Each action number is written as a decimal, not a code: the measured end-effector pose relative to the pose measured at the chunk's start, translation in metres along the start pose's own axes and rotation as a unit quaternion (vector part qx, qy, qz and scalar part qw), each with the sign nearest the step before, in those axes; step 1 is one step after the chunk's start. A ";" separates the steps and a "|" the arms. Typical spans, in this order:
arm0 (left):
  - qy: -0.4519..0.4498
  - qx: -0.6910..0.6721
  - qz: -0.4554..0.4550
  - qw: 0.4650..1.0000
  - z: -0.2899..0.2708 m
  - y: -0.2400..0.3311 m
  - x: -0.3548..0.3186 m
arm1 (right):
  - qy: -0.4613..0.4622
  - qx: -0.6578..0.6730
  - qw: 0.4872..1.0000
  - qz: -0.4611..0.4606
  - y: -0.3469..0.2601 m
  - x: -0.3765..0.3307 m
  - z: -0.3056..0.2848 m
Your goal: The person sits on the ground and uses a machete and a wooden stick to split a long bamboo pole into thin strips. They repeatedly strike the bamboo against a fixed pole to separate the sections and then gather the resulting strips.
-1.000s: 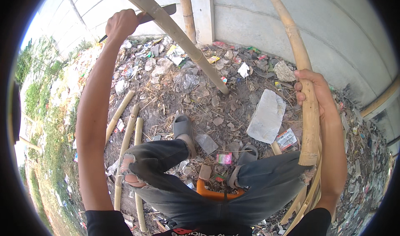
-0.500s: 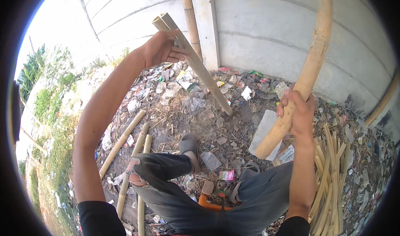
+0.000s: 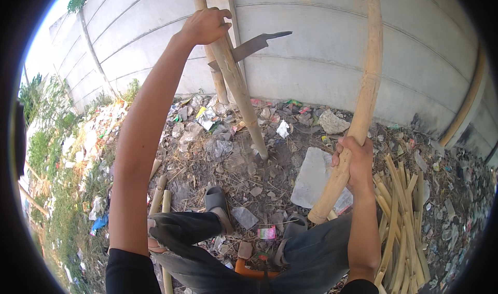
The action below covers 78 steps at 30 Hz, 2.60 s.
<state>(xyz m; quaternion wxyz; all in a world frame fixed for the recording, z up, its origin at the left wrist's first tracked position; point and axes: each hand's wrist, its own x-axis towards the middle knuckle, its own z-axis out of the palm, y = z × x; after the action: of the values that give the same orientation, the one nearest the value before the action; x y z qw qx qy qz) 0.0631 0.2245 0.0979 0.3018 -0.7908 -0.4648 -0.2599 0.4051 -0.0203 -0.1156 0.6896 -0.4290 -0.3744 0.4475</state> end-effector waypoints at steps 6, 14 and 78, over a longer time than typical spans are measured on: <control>0.006 0.022 -0.054 0.998 -0.017 0.067 0.001 | 0.056 -0.051 0.988 -0.135 -0.012 0.000 0.003; 0.006 0.006 -0.216 0.976 0.014 0.052 0.052 | 0.075 -0.075 0.977 -0.186 -0.039 -0.017 0.037; 0.074 -0.226 0.158 0.958 -0.001 0.079 -0.022 | 0.100 -0.021 0.973 0.206 0.167 -0.081 -0.038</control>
<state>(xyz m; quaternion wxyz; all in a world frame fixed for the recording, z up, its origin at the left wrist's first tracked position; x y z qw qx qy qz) 0.1241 0.1805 0.0643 0.1858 -0.8802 -0.2398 -0.3649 0.3643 -0.0670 -0.2947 0.6073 -0.5538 -0.2170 0.5267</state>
